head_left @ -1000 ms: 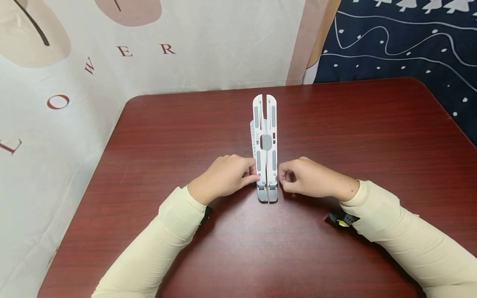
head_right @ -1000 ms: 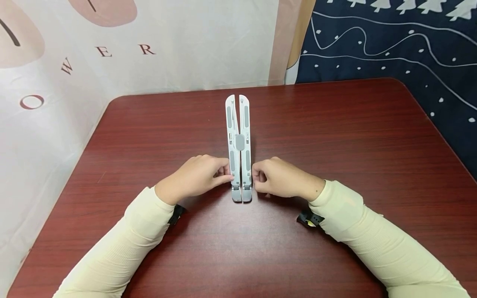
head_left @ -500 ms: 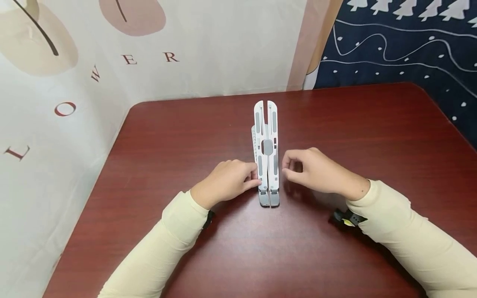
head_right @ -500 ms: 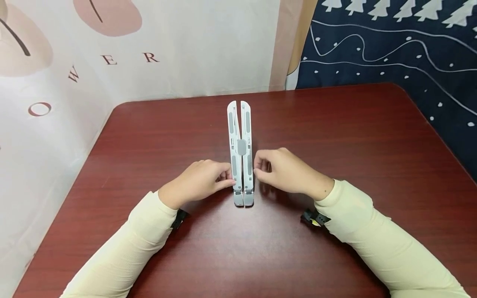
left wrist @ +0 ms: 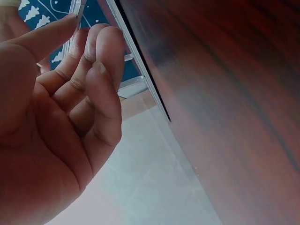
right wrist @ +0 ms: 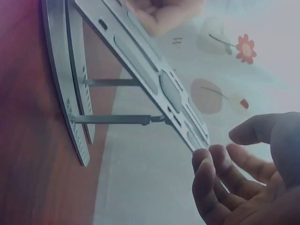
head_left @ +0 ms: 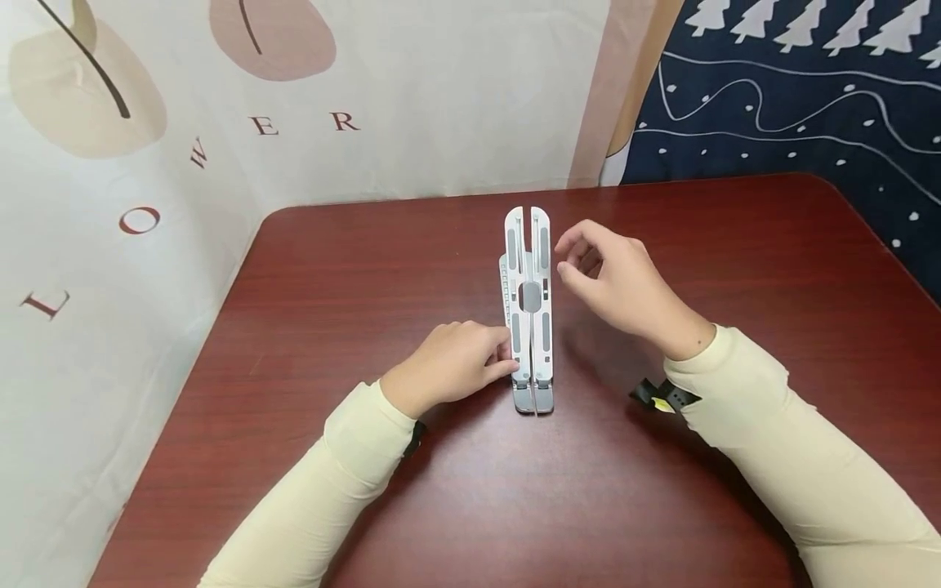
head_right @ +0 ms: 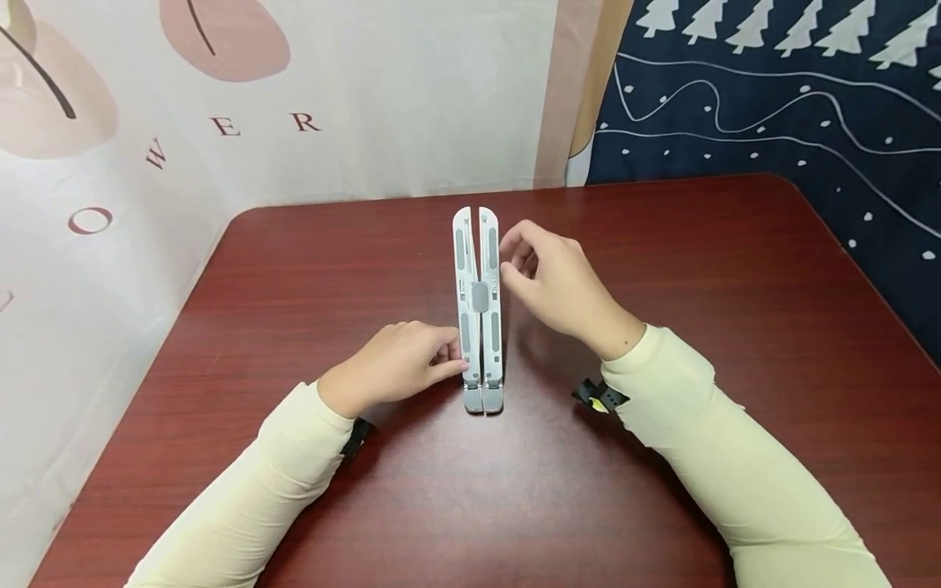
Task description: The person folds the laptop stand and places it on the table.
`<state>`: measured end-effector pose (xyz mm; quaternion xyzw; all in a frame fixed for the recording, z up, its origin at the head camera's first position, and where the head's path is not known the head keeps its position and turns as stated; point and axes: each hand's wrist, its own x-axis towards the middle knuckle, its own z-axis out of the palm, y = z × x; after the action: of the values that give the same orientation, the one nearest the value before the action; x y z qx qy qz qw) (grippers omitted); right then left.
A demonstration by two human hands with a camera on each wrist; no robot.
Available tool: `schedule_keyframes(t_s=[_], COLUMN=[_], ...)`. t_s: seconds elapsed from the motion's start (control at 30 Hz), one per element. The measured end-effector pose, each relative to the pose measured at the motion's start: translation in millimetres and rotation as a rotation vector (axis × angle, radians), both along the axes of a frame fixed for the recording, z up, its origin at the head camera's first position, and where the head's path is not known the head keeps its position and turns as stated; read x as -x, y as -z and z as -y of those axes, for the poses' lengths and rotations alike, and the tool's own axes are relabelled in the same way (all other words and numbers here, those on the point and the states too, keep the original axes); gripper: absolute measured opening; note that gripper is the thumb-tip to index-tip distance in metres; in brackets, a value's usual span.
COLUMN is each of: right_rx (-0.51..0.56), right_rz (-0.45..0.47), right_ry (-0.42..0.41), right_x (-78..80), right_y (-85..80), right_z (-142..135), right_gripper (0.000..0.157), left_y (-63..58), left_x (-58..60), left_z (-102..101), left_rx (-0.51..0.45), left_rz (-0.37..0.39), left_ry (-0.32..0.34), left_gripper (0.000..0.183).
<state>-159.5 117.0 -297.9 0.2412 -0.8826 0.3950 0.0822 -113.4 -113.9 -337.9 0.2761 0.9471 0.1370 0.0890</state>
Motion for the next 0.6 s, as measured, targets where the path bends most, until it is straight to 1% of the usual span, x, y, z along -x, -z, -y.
schedule_keyframes(t_s=[0.13,0.2,0.3,0.47,0.6], right_rx=[0.008,0.019,0.040,0.061,0.080], right_rz=[0.023,0.042,0.071,0.104,0.123], right_ry=[0.026,0.024,0.004,-0.008,-0.016], right_x=[8.9,12.9,17.7,20.7,22.2], right_y=[2.5,4.1,5.9,6.8,7.1], right_z=[4.3,6.2,9.4,11.5,12.1], right_gripper=[0.031,0.040,0.049,0.052,0.052], left_y=[0.7,1.3,1.1,0.9,-0.4], left_x=[-0.9,-1.0,-1.4,-2.2,-3.4], left_z=[0.9,0.3,-0.5,-2.3,-3.4], left_rx=[0.005,0.007,0.018,0.039,0.040], left_rz=[-0.010,-0.012,-0.012,-0.026,-0.043], left_ry=[0.002,0.002,-0.006,-0.023,-0.057], left_gripper=[0.021,0.021,0.021,0.022,0.023])
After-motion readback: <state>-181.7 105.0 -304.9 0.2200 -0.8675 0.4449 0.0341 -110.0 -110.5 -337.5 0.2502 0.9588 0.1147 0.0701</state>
